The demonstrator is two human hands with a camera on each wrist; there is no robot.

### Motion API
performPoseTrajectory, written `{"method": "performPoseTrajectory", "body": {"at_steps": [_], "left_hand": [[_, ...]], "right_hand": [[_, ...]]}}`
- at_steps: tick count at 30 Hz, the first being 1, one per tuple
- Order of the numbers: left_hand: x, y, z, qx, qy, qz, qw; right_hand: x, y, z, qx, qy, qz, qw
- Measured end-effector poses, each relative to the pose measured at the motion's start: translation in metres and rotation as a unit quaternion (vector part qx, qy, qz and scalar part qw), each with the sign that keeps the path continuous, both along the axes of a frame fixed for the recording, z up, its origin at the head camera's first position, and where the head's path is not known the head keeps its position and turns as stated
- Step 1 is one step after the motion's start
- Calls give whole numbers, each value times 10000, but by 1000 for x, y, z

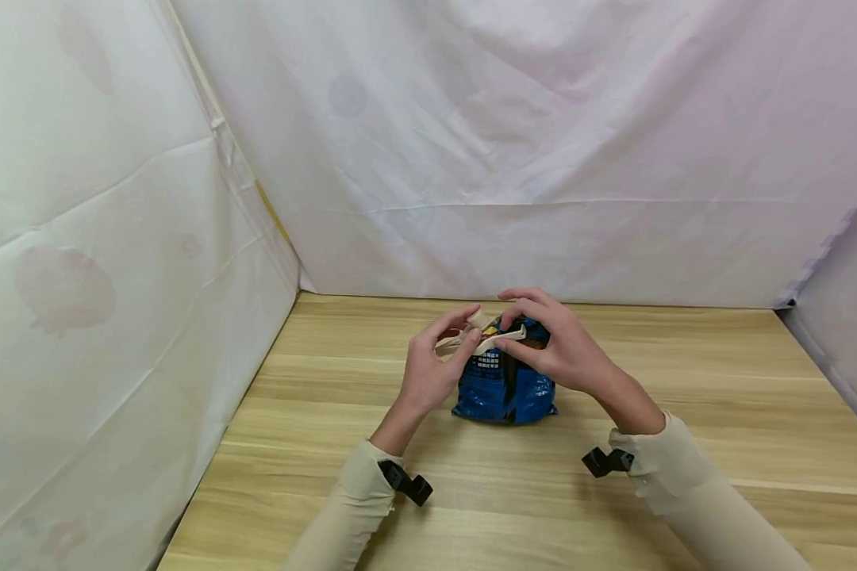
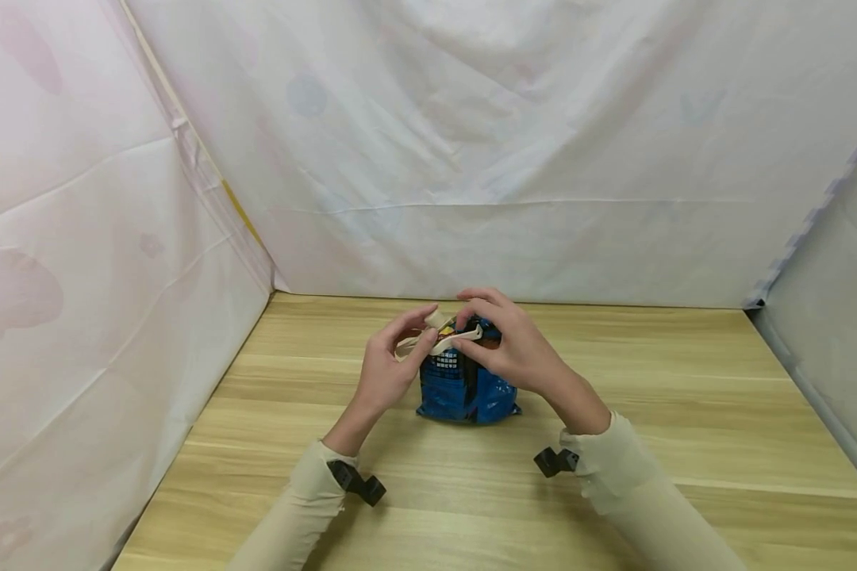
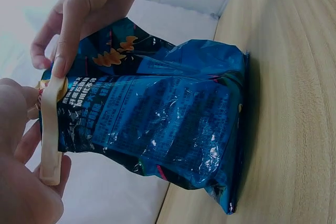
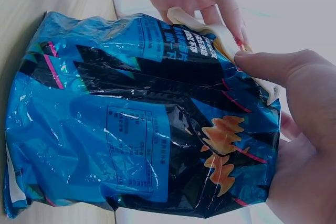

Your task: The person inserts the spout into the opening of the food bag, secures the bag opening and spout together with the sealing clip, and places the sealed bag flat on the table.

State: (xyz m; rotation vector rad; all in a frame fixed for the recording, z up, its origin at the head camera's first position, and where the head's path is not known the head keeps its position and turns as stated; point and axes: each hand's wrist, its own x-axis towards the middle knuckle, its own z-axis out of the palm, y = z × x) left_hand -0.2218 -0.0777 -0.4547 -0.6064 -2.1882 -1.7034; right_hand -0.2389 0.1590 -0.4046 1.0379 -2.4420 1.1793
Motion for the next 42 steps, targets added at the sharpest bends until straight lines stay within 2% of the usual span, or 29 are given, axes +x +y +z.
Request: {"method": "performPoseTrajectory", "body": {"at_steps": [5,14,27,33,42], "left_hand": [[0,1,1,21,78,70,9999],[1,4,4,-296,632,332,9970],[1,2,4,-513,1016,458,9924],[2,1,4,-525,1011,469,9924],[1,-1,2,-481,1002,425,9929]], "right_hand": [[0,0,1,120,203,-16,9997],[1,1,7,94,205,-22,9997],[2,1,10,41,395,-80,9992],[2,-1,11,12,573,-61,9983],[2,0,12,-276,450,-3,9986]]}}
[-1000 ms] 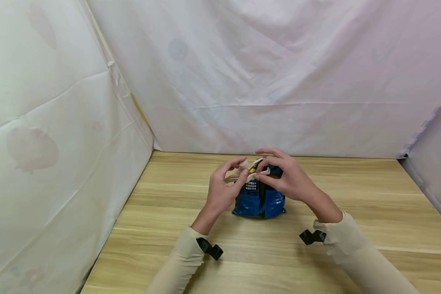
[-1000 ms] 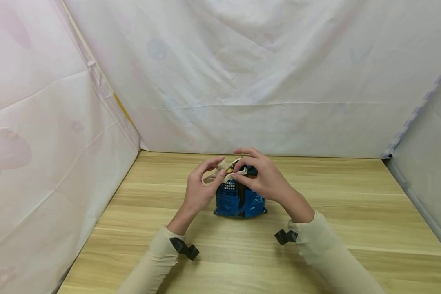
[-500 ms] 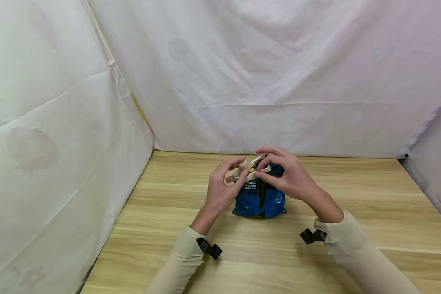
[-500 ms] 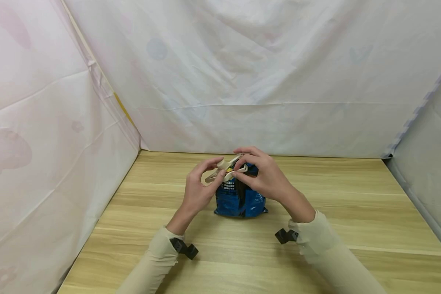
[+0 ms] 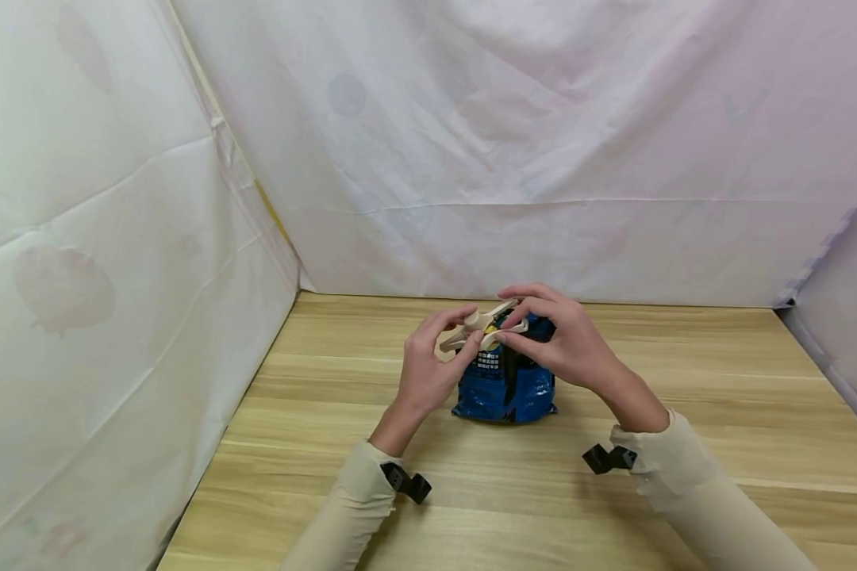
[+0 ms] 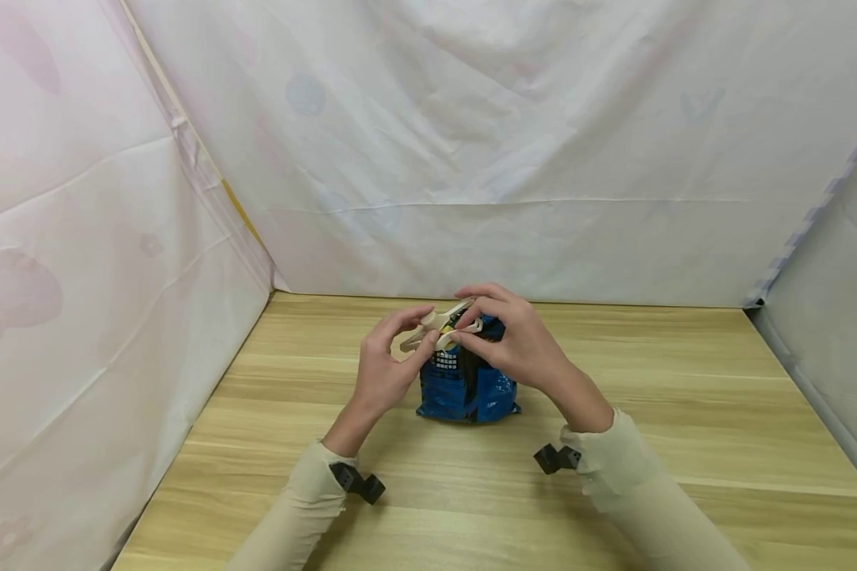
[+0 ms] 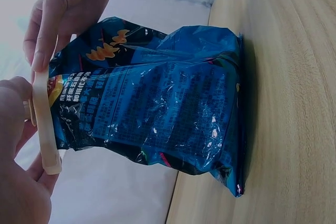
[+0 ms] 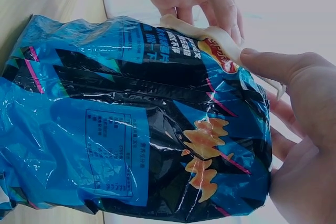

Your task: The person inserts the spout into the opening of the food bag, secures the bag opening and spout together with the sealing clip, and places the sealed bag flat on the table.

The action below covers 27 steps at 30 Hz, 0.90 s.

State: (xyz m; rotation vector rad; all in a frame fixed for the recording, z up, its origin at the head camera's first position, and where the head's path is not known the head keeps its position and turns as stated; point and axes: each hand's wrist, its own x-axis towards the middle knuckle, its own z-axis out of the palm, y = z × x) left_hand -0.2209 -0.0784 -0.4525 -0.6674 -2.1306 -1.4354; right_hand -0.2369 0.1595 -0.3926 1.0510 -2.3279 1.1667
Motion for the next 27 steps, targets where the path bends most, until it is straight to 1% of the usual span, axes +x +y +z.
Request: {"method": "performPoseTrajectory", "body": {"at_steps": [9,15,18,21,24,27], "left_hand": [[0,0,1,121,29,-43,9999],[1,1,2,280,-7,-240,9993],[1,2,1,415,-147,-354,9984],[1,3,1,526,-363,-523,9966],[1,4,1,423,-619,-623,9952],[1,5,2,184,-815,-563,9949]], "right_hand": [[-1,4,0,-221,-46,-25,9997],[-3,3,-3,-329,73,-85,9994],[-4,3,-4,-349,116,-136,9992],[-5,3,-5,-352,146,-166,9991],[-5,3,-5,-358,171,-170,9991],[-5,3,-5,-368,176,-157,9990]]}}
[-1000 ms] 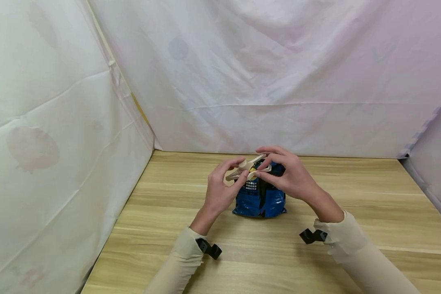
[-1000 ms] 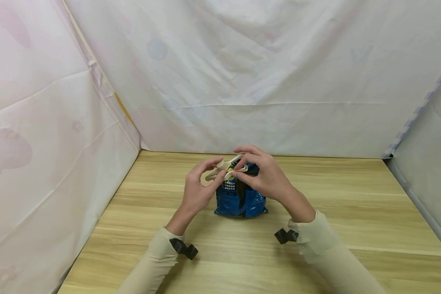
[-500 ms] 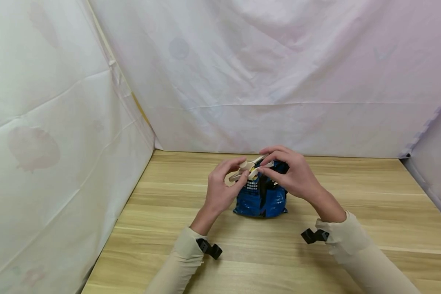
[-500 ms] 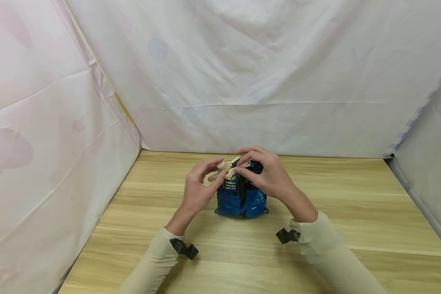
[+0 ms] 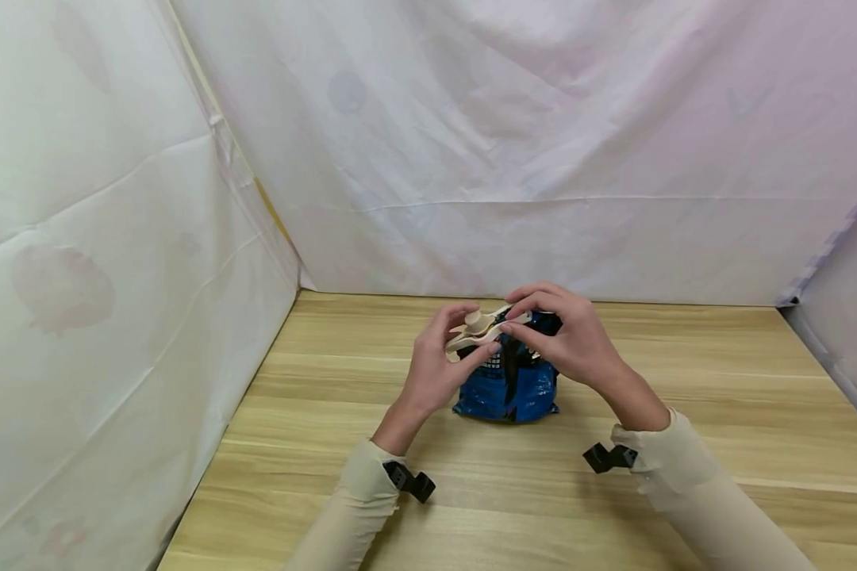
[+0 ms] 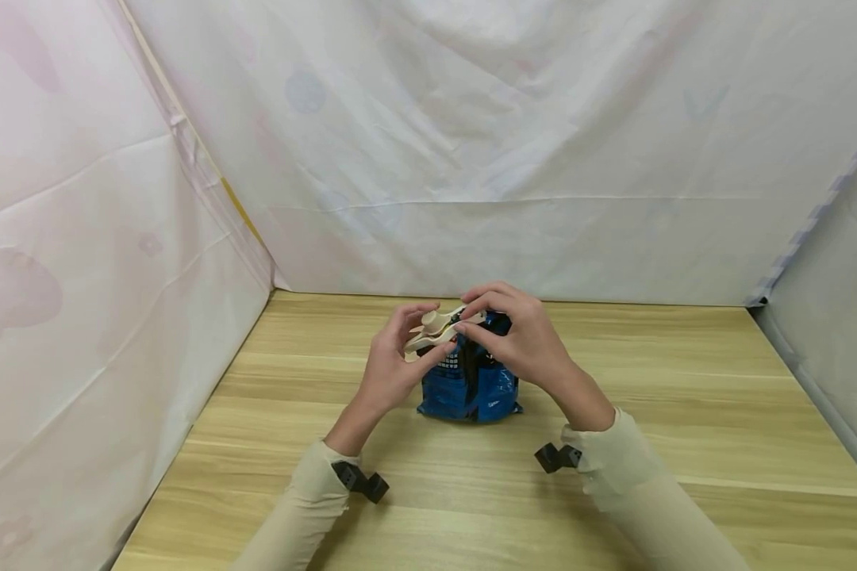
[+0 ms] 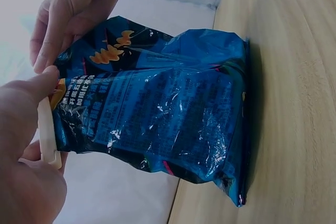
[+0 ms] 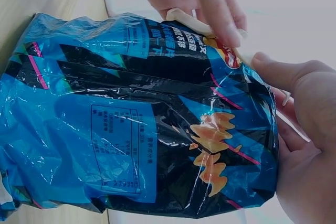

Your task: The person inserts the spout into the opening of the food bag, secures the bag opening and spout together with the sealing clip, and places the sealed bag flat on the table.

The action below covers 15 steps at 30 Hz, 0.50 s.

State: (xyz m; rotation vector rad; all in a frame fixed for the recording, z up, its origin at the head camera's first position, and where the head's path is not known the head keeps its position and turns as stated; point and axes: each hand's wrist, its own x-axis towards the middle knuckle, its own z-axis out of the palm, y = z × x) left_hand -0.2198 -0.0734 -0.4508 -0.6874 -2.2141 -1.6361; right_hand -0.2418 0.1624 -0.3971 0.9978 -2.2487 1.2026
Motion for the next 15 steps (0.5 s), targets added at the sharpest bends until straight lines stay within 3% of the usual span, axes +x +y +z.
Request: {"method": "performPoseTrajectory", "body": {"at_steps": [9,15], "left_hand": [[-4,2,0,72,-308,164,9994],[-6,3,-4,349,-284,-56,9990]], "right_hand": [[0,1,1,15,-27,-18,10000],[0,2,1,97,-59,-50,9999]]}}
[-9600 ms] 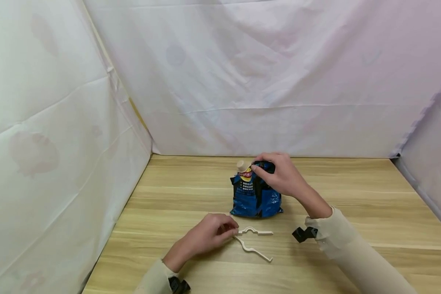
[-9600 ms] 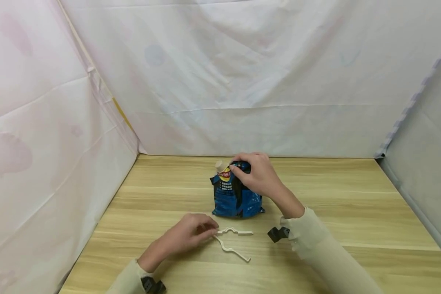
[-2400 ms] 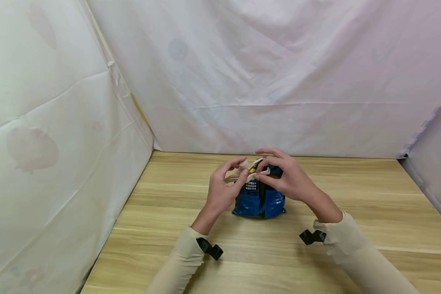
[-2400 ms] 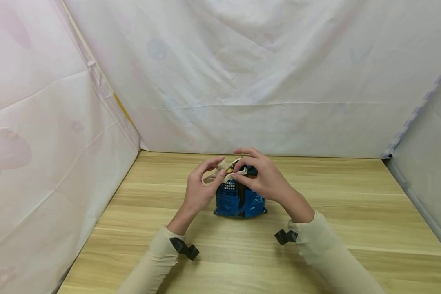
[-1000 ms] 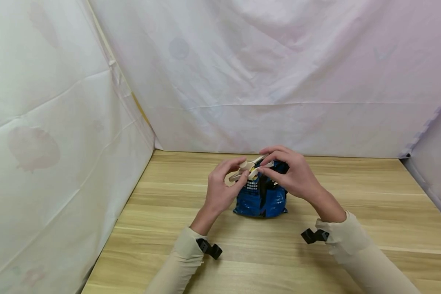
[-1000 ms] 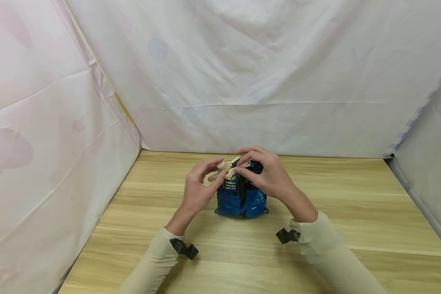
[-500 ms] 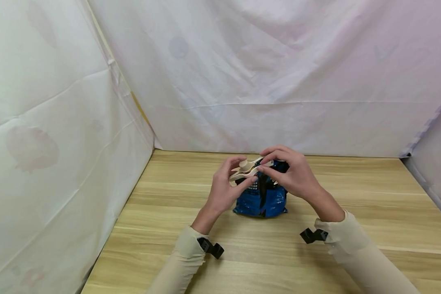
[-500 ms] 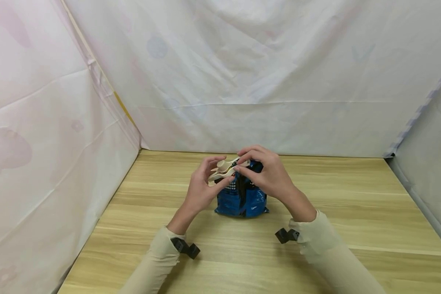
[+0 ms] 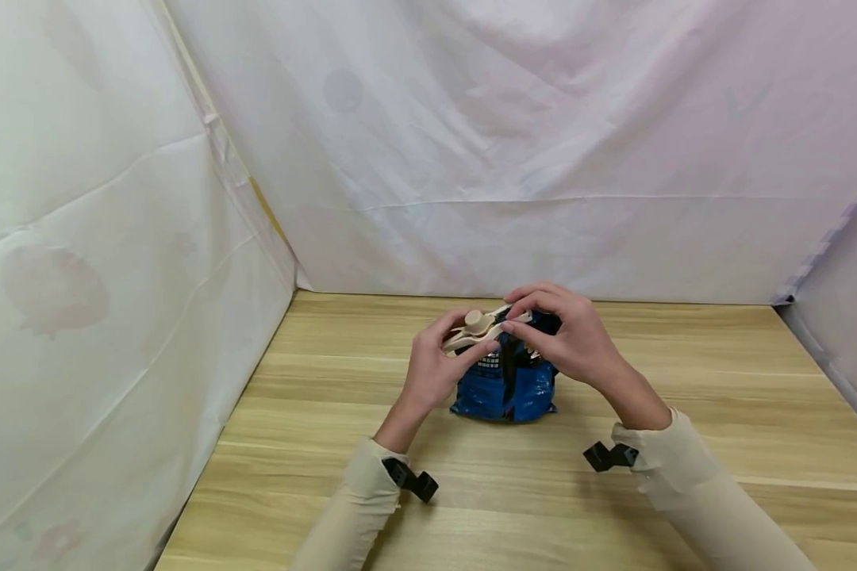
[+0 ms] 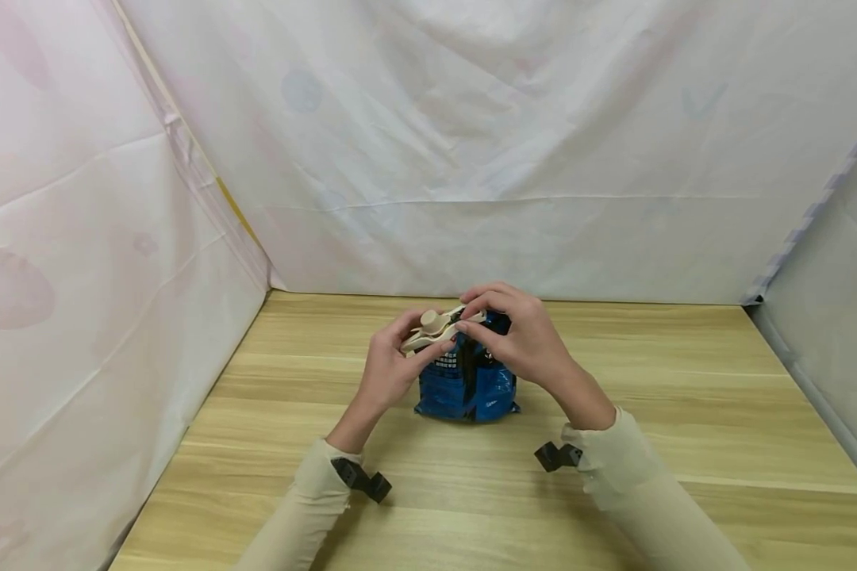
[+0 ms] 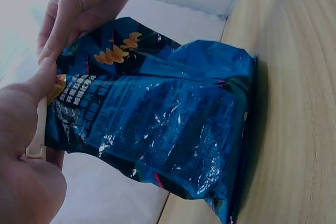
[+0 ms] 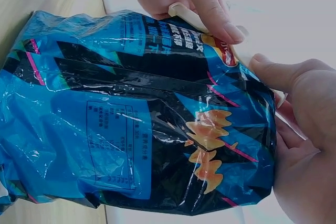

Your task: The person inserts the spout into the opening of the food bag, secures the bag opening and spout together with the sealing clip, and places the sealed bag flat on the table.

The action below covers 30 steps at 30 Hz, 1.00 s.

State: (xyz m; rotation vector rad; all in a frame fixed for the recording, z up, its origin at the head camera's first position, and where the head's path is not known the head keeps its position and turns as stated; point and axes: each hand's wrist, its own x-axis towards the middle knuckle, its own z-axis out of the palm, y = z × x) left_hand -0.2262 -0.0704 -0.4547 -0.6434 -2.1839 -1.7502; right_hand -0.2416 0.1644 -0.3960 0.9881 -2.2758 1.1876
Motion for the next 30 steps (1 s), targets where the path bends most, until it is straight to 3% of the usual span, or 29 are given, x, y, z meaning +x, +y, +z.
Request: {"method": "performPoseTrajectory", "body": {"at_steps": [6,19,30], "left_hand": [[-1,-2,2,333,-267,-471,9980],[-3,1,0,358,17,-385,9986],[-6,-6,-1,611,-361,-715,9949]], "right_hand": [[0,0,1,19,-18,-14,10000],[-4,-4,-2,-158,40,-37,9999],[-1,-5,-2,-78,-34,-87,9999]]}}
